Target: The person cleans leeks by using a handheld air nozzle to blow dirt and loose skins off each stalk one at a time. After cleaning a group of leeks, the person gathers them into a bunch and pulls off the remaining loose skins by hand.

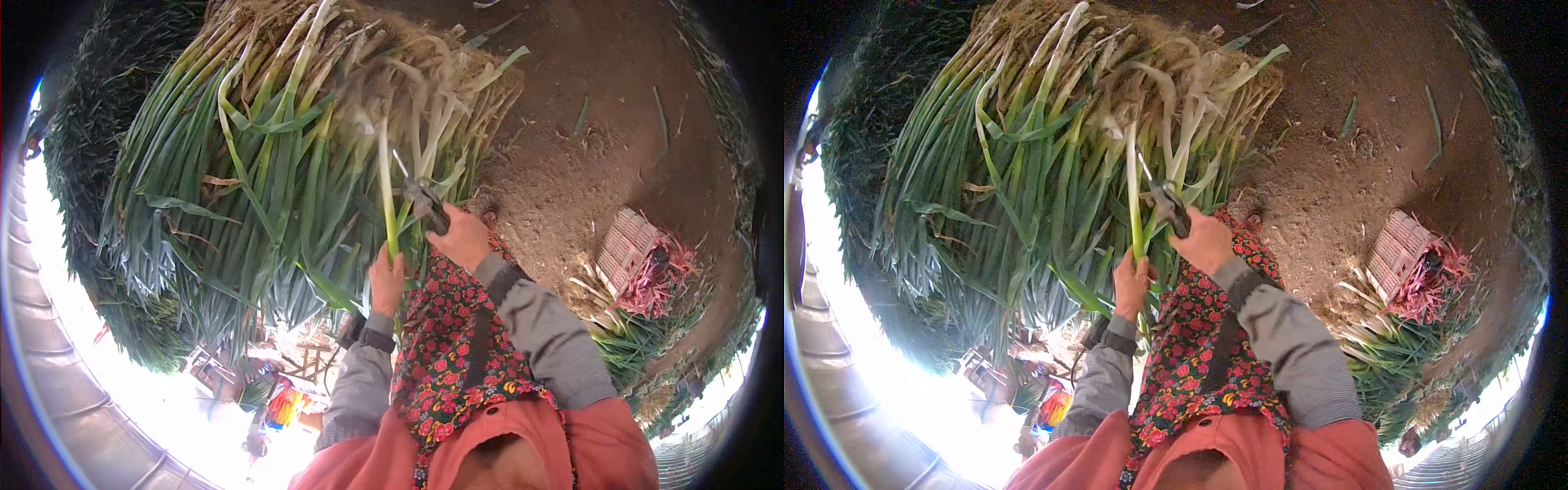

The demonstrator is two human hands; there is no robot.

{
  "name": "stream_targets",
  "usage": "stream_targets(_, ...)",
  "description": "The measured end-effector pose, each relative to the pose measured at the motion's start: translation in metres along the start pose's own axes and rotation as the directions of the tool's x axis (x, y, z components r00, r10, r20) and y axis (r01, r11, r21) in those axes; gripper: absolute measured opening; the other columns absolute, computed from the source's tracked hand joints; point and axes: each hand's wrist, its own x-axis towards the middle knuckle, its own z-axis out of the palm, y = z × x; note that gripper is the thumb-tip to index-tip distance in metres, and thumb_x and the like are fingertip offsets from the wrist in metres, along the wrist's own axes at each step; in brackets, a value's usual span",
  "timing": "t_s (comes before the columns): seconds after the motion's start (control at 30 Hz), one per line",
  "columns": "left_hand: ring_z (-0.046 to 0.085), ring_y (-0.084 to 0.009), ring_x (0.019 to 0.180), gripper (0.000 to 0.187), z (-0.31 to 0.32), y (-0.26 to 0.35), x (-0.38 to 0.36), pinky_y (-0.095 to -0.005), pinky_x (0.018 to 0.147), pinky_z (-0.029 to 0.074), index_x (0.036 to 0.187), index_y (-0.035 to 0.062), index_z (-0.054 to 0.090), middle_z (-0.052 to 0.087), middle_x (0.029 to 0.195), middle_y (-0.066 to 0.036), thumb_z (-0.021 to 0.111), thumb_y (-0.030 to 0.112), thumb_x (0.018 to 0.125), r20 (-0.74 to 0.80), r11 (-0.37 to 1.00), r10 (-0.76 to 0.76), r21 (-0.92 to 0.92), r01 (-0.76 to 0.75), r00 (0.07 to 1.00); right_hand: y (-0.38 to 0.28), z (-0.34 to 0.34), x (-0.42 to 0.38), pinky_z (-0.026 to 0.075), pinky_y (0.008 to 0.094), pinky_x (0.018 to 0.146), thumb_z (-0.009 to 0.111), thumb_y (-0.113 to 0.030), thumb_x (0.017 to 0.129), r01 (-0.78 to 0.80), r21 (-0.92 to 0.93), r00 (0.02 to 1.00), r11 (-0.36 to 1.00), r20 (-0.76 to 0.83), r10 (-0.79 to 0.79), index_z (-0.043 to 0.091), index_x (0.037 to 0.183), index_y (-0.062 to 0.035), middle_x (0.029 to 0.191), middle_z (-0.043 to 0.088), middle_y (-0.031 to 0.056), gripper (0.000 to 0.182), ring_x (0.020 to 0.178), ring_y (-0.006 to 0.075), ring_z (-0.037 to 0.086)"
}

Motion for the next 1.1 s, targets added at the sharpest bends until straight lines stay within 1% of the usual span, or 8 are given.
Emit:
stream_targets(0.03, 0.059, -0.0105, 0.053, 0.029, 0.0, -0.006, -0.001, -0.0263, 0.047, 0.045, 0.119, -0.0011, 0.055, 0.062, 0.063, -0.006, 0.05, 0.015, 0.096, -0.028, 0.999, 0.022, -0.035, -0.023, 0.999, -0.005, -0.009, -0.013, 0.052, 0.048, 0.063, 0.069, -0.036, 0.073, -0.024, 0.003, 0.993, 1.0, 0.113, 0.023, 0.06, 0.1, -0.0089, 0.076, 0.066, 0.0185, 0.04, 0.071, 0.0384, 0.065)
stream_targets(0.17, 0.057, -0.0106, 0.052, 0.024, -0.01, -0.011, -0.009, -0.0249, 0.046, 0.044, 0.113, -0.0011, 0.056, 0.059, 0.062, -0.004, 0.05, 0.016, 0.097, 0.095, 0.979, -0.092, -0.173, 0.107, 0.991, -0.007, -0.016, -0.074, 0.052, 0.0478, 0.065, 0.07, -0.037, 0.072, 0.023, 0.058, 0.992, 0.998, 0.119, -0.03, 0.058, 0.106, -0.0099, 0.076, 0.066, 0.0166, 0.044, 0.072, 0.0373, 0.066)
stream_targets(0.37, 0.054, -0.0109, 0.05, 0.025, -0.017, -0.03, -0.035, -0.0239, 0.046, 0.042, 0.113, -0.0016, 0.054, 0.059, 0.063, -0.005, 0.049, 0.017, 0.098, 0.151, 0.947, -0.154, -0.261, 0.189, 0.977, 0.002, 0.018, 0.027, 0.051, 0.0495, 0.07, 0.071, -0.036, 0.073, -0.093, -0.05, 0.991, 0.994, 0.092, 0.097, 0.058, 0.105, -0.0071, 0.081, 0.066, 0.0195, 0.045, 0.079, 0.04, 0.065)
stream_targets(0.53, 0.054, -0.0113, 0.049, 0.023, -0.019, -0.041, -0.044, -0.0241, 0.045, 0.041, 0.11, -0.001, 0.054, 0.059, 0.062, -0.006, 0.049, 0.018, 0.098, 0.213, 0.916, -0.174, -0.323, 0.237, 0.961, -0.009, 0.01, 0.005, 0.051, 0.0485, 0.076, 0.071, -0.037, 0.072, -0.103, -0.093, 0.969, 0.99, 0.215, 0.121, 0.06, 0.102, -0.0053, 0.086, 0.067, 0.02, 0.046, 0.084, 0.0385, 0.066)
stream_targets(0.63, 0.053, -0.0101, 0.05, 0.025, -0.024, -0.048, -0.054, -0.0232, 0.046, 0.041, 0.114, -0.0004, 0.054, 0.059, 0.065, -0.004, 0.051, 0.018, 0.097, 0.288, 0.929, -0.171, -0.272, 0.251, 0.942, 0.004, 0.031, 0.027, 0.052, 0.0482, 0.075, 0.071, -0.038, 0.072, -0.127, -0.094, 0.975, 0.987, 0.169, 0.142, 0.06, 0.104, -0.0061, 0.085, 0.067, 0.0189, 0.046, 0.081, 0.0376, 0.066)
stream_targets(0.77, 0.055, -0.0076, 0.057, 0.036, -0.022, -0.023, -0.084, -0.0247, 0.048, 0.044, 0.127, 0.0022, 0.053, 0.059, 0.07, -0.002, 0.055, 0.015, 0.094, 0.24, 0.939, -0.199, -0.231, 0.255, 0.95, -0.006, 0.014, 0.022, 0.051, 0.0492, 0.071, 0.07, -0.037, 0.073, -0.182, -0.028, 0.978, 0.983, 0.094, 0.184, 0.059, 0.104, -0.0089, 0.08, 0.067, 0.0169, 0.044, 0.079, 0.036, 0.066)
stream_targets(0.93, 0.052, -0.0085, 0.052, 0.031, -0.018, -0.02, -0.073, -0.024, 0.047, 0.042, 0.122, 0.0011, 0.054, 0.055, 0.066, -0.001, 0.053, 0.016, 0.095, 0.249, 0.925, -0.201, -0.269, 0.267, 0.947, 0.003, -0.011, -0.039, 0.051, 0.0486, 0.072, 0.07, -0.036, 0.073, -0.106, -0.049, 0.992, 0.993, 0.064, 0.109, 0.059, 0.107, -0.0052, 0.082, 0.067, 0.0184, 0.047, 0.08, 0.0381, 0.066)
stream_targets(1.1, 0.052, -0.0096, 0.05, 0.025, -0.014, -0.033, -0.055, -0.024, 0.046, 0.04, 0.115, 0.0016, 0.056, 0.053, 0.062, 0.0, 0.049, 0.018, 0.097, 0.317, 0.883, -0.202, -0.351, 0.313, 0.926, 0.031, 0.016, 0.013, 0.051, 0.0496, 0.074, 0.071, -0.038, 0.071, -0.219, -0.106, 0.974, 0.97, 0.033, 0.223, 0.06, 0.104, -0.0036, 0.085, 0.067, 0.0217, 0.049, 0.082, 0.0397, 0.065)
